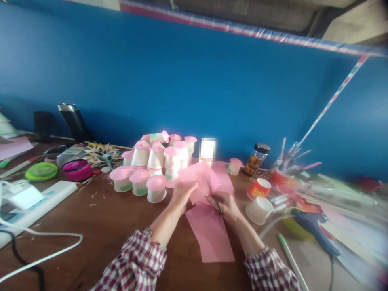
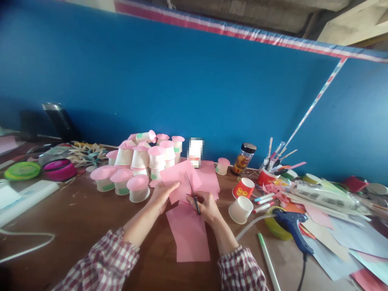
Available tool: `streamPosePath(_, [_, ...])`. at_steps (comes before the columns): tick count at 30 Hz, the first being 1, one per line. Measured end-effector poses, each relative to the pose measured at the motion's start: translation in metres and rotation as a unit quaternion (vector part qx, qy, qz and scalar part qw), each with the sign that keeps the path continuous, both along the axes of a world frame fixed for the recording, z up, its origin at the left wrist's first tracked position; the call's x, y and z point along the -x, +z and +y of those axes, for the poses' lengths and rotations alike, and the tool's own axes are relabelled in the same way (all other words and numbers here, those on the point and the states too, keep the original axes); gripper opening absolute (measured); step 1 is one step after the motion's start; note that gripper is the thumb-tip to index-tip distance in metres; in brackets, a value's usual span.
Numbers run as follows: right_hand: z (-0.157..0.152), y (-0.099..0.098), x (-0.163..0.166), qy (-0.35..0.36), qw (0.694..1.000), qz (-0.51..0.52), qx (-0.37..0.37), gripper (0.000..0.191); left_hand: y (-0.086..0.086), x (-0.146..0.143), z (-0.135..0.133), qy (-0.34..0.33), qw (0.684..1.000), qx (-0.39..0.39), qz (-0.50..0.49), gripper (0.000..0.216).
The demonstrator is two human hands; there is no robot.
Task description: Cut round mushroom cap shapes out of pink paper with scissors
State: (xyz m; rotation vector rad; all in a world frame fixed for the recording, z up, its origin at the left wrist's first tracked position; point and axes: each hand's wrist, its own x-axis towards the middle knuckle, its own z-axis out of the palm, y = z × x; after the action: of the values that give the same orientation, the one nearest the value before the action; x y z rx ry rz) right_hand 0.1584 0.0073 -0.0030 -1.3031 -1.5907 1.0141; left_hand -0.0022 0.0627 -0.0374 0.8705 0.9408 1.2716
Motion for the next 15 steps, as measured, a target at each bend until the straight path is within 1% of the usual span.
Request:
streamPosePath(5, [-0.0001,0.0009,0.0004,-0.001,1.000,-0.011,0.007,0.036,0.0012,0.0006,0.0002,-0.011,1.000,0.002,-0.007,0.040])
streamPosePath(15, [0.0011,-0.0014,-0.0008,0.000,1.000,-0.008,0.003,0.035,0.0002,0.0015,0.0004,-0.006,1.000,0.000,-0.003,0.040])
